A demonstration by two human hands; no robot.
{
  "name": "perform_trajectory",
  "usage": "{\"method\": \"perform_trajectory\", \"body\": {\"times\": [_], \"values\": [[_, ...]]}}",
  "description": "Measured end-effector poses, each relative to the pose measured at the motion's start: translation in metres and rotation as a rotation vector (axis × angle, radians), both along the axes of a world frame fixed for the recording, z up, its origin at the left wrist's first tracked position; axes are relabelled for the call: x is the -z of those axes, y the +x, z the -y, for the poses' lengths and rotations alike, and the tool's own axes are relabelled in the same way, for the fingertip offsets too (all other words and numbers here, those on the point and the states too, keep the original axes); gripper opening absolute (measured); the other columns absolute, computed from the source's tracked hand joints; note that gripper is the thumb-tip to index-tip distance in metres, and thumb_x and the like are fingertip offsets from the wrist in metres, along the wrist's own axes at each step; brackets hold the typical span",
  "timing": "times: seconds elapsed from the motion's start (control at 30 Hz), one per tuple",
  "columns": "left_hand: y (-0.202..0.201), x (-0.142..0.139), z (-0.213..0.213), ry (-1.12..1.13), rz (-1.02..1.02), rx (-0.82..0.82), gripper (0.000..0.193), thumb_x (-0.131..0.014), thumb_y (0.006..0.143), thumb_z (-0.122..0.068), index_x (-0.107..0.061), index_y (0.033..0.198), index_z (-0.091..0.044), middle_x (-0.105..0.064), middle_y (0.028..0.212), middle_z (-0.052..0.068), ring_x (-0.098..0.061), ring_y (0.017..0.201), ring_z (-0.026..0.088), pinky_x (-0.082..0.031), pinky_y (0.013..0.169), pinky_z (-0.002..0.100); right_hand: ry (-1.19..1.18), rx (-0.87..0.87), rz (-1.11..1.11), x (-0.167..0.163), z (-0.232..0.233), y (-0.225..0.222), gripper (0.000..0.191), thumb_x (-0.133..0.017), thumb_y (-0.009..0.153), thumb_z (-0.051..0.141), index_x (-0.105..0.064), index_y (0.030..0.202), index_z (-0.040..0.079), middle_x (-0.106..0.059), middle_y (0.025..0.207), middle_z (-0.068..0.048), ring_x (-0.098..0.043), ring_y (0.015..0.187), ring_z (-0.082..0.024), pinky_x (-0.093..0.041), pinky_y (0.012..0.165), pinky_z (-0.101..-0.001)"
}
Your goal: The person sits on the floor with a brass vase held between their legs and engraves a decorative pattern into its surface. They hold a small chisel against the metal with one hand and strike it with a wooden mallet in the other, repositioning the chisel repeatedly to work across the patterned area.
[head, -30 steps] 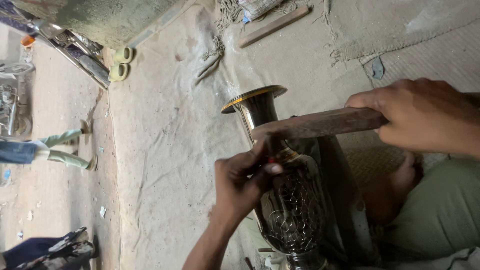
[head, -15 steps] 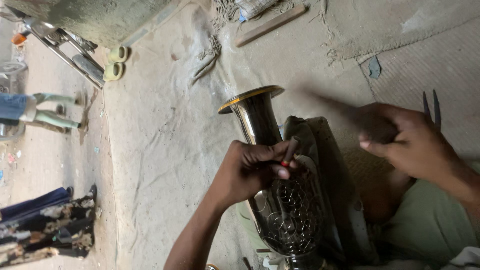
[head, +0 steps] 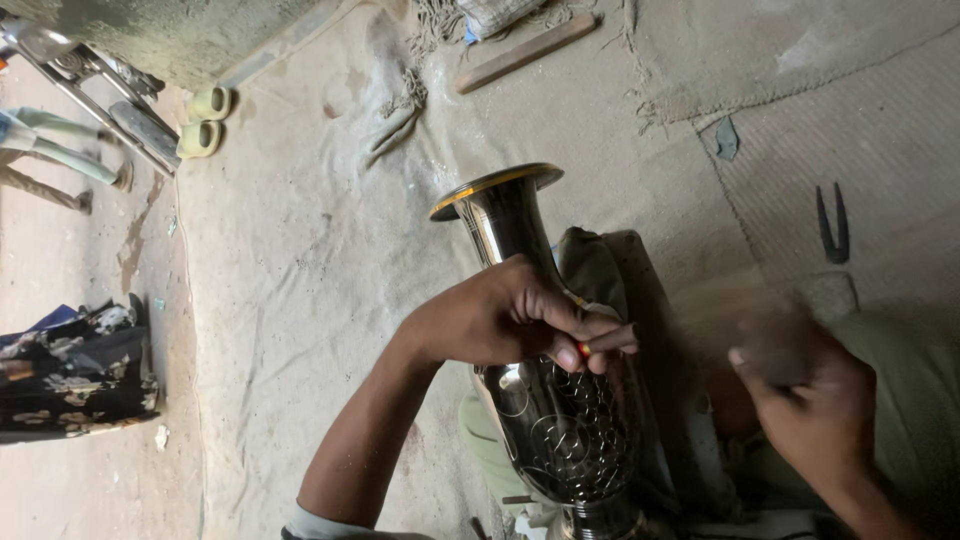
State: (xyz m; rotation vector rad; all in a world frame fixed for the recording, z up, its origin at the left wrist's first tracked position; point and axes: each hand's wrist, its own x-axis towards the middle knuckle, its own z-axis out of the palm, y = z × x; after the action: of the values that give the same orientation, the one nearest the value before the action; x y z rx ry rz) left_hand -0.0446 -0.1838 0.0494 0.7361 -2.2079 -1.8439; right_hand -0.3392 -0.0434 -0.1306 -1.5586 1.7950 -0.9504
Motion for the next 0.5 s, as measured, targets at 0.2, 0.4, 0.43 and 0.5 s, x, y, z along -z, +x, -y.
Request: {"method": "perform_trajectory", "body": {"times": [0.2,0.4,0.43,0.5], "values": [[0.006,-0.002,-0.04,-0.115,0.068,-0.418,0.039,-0.075,0.087,0.005,-0.073,0.123,-0.01,-0.081,0.107,0.007,-0.079,0.095,0.012,-0.061,0.093,0.032,0.317,-0.185,-0.126,-0.04,0.06,-0.017,0.038,-0.083,0.087,0.019,-0.072,0.122,0.01,-0.068,0.08,-0.007,-0.066,0.064,-0.018,-0.056,0.059,-0.0359],[-0.006,-0.004,-0.073,-0.135,0.2,-0.833,0.025,-0.078,0.087,0.002,-0.079,0.112,-0.002,-0.083,0.092,0.008,-0.074,0.082,0.007,-0.066,0.074,0.029,0.47,-0.558,-0.263,-0.083,0.133,-0.02,0.044,-0.071,0.091,0.009,-0.07,0.133,0.022,-0.068,0.07,-0.003,-0.065,0.053,-0.011,-0.053,0.047,-0.0339],[-0.009,-0.004,-0.076,-0.159,0.164,-0.866,0.03,-0.077,0.086,0.002,-0.077,0.116,-0.002,-0.082,0.093,0.007,-0.073,0.083,0.005,-0.066,0.076,0.028,0.445,-0.549,-0.211,-0.088,0.142,-0.018,0.038,-0.073,0.091,0.011,-0.07,0.128,0.02,-0.066,0.067,-0.005,-0.061,0.05,-0.013,-0.051,0.045,-0.0353],[-0.013,-0.006,-0.081,-0.186,0.14,-0.926,0.032,-0.076,0.086,0.002,-0.075,0.118,-0.003,-0.082,0.094,0.006,-0.074,0.085,0.004,-0.066,0.077,0.027,0.404,-0.54,-0.108,-0.097,0.153,-0.01,0.027,-0.076,0.09,0.016,-0.07,0.117,0.015,-0.062,0.061,-0.008,-0.054,0.043,-0.017,-0.048,0.041,-0.0381]]}}
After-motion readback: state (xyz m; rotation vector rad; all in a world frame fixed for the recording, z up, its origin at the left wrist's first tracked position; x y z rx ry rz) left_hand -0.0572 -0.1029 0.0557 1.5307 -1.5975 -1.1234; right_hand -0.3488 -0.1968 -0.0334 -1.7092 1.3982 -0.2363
